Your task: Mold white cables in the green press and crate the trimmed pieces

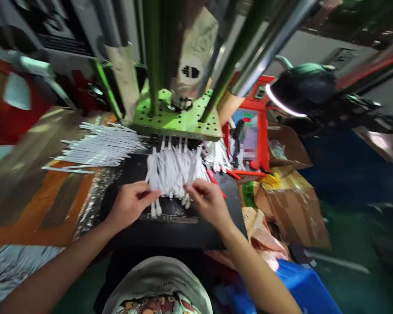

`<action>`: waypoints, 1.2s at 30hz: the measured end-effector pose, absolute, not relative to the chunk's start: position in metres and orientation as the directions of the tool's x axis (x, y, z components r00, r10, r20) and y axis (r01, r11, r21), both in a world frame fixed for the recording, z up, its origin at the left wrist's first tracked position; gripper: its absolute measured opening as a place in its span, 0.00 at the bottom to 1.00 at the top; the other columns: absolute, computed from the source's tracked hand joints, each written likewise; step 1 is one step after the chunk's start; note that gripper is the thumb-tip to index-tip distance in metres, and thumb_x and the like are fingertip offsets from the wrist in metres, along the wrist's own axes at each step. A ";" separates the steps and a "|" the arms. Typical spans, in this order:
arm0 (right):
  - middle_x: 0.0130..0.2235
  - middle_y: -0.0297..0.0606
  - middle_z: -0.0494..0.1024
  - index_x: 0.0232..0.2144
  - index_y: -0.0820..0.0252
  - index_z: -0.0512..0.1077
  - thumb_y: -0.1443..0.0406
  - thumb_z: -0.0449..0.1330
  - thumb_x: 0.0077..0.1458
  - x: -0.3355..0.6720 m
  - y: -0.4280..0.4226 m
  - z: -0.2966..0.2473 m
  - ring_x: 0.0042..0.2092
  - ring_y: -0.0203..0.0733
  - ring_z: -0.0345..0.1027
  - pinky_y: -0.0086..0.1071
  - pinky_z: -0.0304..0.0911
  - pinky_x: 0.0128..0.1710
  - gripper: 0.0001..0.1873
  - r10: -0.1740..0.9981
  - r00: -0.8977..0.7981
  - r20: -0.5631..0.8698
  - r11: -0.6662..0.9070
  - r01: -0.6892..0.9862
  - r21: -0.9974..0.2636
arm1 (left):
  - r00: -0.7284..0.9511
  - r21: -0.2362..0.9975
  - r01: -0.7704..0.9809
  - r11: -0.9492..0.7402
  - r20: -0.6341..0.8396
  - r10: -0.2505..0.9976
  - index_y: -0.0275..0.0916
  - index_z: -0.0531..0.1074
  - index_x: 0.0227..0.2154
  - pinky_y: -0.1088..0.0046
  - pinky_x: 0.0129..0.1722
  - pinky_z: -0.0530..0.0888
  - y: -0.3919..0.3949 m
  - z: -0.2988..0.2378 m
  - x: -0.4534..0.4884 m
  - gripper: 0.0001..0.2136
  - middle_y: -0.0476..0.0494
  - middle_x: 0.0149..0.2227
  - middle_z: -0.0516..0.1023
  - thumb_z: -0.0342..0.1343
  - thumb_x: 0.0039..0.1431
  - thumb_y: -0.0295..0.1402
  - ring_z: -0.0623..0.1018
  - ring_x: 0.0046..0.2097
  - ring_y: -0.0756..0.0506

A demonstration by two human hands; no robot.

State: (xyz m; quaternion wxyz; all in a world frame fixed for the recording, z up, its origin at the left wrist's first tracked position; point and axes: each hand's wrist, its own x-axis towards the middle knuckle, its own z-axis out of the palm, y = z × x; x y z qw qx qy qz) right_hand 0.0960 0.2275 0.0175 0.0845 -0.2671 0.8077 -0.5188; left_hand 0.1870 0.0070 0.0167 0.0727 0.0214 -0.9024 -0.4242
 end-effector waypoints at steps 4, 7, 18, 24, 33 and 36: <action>0.17 0.30 0.62 0.17 0.58 0.62 0.53 0.55 0.58 0.042 0.210 0.012 0.21 0.34 0.54 0.29 0.47 0.22 0.22 -0.562 -0.825 -0.063 0.623 -0.371 -0.688 | -0.995 0.629 -0.065 0.775 0.021 -0.100 0.35 0.68 0.21 0.76 0.24 0.62 -0.005 0.017 0.149 0.19 0.52 0.19 0.66 0.52 0.67 0.39 0.69 0.23 0.51; 0.22 0.36 0.72 0.25 0.59 0.72 0.55 0.57 0.56 0.027 0.200 0.007 0.25 0.41 0.65 0.32 0.53 0.26 0.15 -0.550 -0.833 0.060 0.752 -0.525 -0.399 | -0.987 0.521 -0.092 0.849 0.065 -0.147 0.35 0.73 0.32 0.74 0.31 0.65 -0.032 0.015 0.155 0.08 0.48 0.29 0.73 0.60 0.61 0.36 0.72 0.31 0.49; 0.42 0.44 0.79 0.43 0.60 0.76 0.66 0.56 0.65 0.057 0.042 0.039 0.44 0.43 0.74 0.32 0.65 0.43 0.09 -0.937 -0.348 -0.008 0.342 -0.915 -0.216 | -0.949 0.221 -0.113 0.969 0.266 -0.171 0.37 0.70 0.33 0.58 0.49 0.65 -0.166 0.007 0.225 0.12 0.41 0.34 0.74 0.44 0.69 0.33 0.73 0.40 0.41; 0.43 0.52 0.79 0.46 0.66 0.74 0.72 0.52 0.64 0.078 -0.025 0.037 0.45 0.50 0.75 0.36 0.66 0.41 0.13 -0.950 -0.310 -0.048 0.313 -0.935 -0.167 | -0.908 0.318 -0.028 0.948 0.388 -0.157 0.38 0.71 0.37 0.69 0.45 0.71 -0.145 0.023 0.240 0.12 0.44 0.37 0.77 0.45 0.71 0.36 0.76 0.41 0.46; 0.31 0.40 0.75 0.40 0.62 0.75 0.72 0.54 0.63 0.091 0.138 0.043 0.32 0.42 0.71 0.30 0.60 0.30 0.09 -0.907 -0.403 0.123 0.348 -0.881 -0.322 | -0.882 0.939 0.067 0.338 0.214 -0.419 0.39 0.76 0.47 0.74 0.38 0.79 -0.090 0.027 0.272 0.11 0.43 0.37 0.82 0.59 0.64 0.36 0.82 0.37 0.47; 0.32 0.37 0.77 0.40 0.59 0.73 0.69 0.55 0.66 0.119 0.205 0.023 0.31 0.38 0.72 0.28 0.63 0.30 0.07 -0.785 -0.558 0.269 0.349 -0.757 -0.553 | -0.855 0.822 0.183 0.539 0.404 -0.326 0.41 0.79 0.41 0.79 0.34 0.77 -0.061 0.009 0.271 0.07 0.47 0.38 0.80 0.62 0.60 0.28 0.80 0.35 0.50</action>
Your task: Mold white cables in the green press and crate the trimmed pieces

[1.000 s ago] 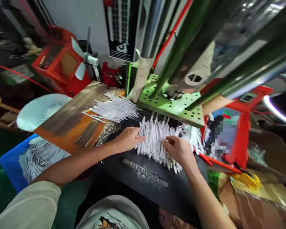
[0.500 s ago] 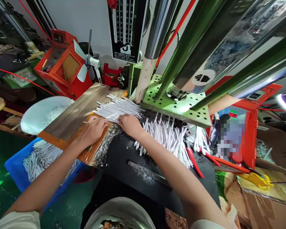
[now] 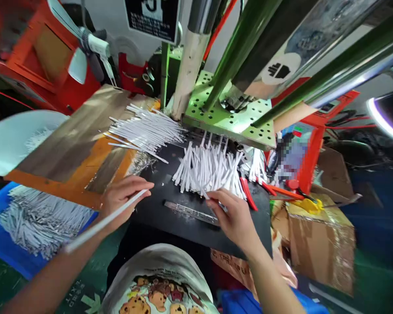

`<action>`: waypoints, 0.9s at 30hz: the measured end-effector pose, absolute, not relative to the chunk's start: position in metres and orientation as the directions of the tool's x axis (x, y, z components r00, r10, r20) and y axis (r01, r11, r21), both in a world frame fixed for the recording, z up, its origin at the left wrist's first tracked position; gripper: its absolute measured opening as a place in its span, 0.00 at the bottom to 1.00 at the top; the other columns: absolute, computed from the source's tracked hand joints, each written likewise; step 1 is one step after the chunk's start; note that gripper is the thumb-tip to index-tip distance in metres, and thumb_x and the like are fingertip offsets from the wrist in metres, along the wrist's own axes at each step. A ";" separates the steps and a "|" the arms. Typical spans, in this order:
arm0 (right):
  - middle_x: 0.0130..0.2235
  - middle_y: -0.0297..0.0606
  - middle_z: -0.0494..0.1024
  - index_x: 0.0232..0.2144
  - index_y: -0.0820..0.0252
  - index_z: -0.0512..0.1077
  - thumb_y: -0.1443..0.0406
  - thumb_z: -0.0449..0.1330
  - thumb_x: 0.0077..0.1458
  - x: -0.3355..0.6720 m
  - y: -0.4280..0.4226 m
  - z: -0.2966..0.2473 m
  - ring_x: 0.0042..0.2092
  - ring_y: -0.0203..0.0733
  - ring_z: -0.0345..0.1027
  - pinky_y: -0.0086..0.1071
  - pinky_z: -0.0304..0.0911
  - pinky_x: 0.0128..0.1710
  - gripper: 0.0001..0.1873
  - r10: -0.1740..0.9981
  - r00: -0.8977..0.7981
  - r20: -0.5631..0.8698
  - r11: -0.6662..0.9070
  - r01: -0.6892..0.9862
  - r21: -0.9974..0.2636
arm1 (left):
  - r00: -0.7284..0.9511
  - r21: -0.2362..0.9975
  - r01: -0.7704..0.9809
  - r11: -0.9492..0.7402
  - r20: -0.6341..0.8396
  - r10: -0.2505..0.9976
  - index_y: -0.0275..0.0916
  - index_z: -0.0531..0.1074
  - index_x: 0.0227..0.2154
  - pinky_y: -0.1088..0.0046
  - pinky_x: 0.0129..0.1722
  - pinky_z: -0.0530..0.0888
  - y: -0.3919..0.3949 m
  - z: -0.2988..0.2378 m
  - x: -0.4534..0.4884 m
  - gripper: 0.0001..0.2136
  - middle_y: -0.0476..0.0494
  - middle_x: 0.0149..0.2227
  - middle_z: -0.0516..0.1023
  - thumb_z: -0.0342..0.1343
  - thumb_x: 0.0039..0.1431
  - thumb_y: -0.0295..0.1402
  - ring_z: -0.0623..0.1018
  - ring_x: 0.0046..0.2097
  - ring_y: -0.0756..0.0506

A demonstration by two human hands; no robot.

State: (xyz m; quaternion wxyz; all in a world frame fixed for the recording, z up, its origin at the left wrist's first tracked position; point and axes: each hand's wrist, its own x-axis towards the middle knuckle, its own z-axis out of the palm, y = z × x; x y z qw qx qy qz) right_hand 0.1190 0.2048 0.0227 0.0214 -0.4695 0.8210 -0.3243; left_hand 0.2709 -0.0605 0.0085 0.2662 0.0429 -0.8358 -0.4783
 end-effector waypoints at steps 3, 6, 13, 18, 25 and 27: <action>0.38 0.36 0.81 0.40 0.57 0.72 0.70 0.56 0.65 0.153 0.240 -0.002 0.38 0.38 0.77 0.28 0.69 0.37 0.06 -0.647 -0.699 0.306 0.401 -0.653 -0.643 | -0.857 0.686 0.301 0.663 0.499 -0.127 0.41 0.77 0.45 0.77 0.41 0.76 -0.029 -0.006 0.263 0.12 0.47 0.40 0.80 0.61 0.60 0.22 0.79 0.40 0.50; 0.44 0.40 0.81 0.43 0.57 0.72 0.71 0.57 0.64 0.174 0.247 -0.023 0.45 0.41 0.77 0.33 0.72 0.45 0.07 -0.620 -0.713 0.329 0.371 -0.635 -0.677 | -0.864 0.662 0.381 0.645 0.503 -0.005 0.39 0.74 0.44 0.72 0.44 0.74 -0.001 -0.015 0.250 0.10 0.48 0.38 0.80 0.60 0.61 0.23 0.79 0.40 0.50; 0.44 0.43 0.80 0.45 0.58 0.72 0.73 0.58 0.62 0.174 0.237 -0.032 0.45 0.43 0.74 0.39 0.72 0.43 0.10 -0.630 -0.649 0.427 0.293 -0.708 -0.643 | -0.880 0.574 0.418 0.704 0.448 0.158 0.38 0.72 0.39 0.69 0.43 0.70 0.029 -0.025 0.230 0.01 0.47 0.38 0.79 0.57 0.65 0.27 0.78 0.40 0.47; 0.43 0.44 0.79 0.44 0.59 0.71 0.74 0.59 0.62 0.171 0.235 -0.030 0.45 0.45 0.72 0.41 0.71 0.44 0.10 -0.684 -0.599 0.417 0.284 -0.745 -0.604 | -0.885 0.549 0.426 0.720 0.416 0.207 0.36 0.71 0.42 0.68 0.45 0.69 0.027 -0.018 0.237 0.04 0.46 0.39 0.80 0.56 0.65 0.24 0.78 0.42 0.47; 0.43 0.44 0.78 0.44 0.59 0.70 0.75 0.58 0.61 0.171 0.233 -0.034 0.45 0.45 0.71 0.39 0.70 0.44 0.11 -0.700 -0.595 0.395 0.280 -0.737 -0.615 | -0.882 0.498 0.433 0.751 0.404 0.241 0.35 0.71 0.41 0.68 0.43 0.70 0.017 -0.013 0.238 0.03 0.45 0.39 0.79 0.54 0.66 0.25 0.78 0.42 0.46; 0.43 0.43 0.78 0.45 0.59 0.70 0.75 0.56 0.62 0.167 0.237 -0.025 0.45 0.44 0.71 0.38 0.70 0.45 0.12 -0.732 -0.575 0.364 0.265 -0.734 -0.626 | -0.870 0.438 0.450 0.778 0.410 0.272 0.34 0.71 0.40 0.66 0.43 0.70 0.019 -0.015 0.237 0.04 0.42 0.38 0.79 0.53 0.67 0.25 0.78 0.42 0.44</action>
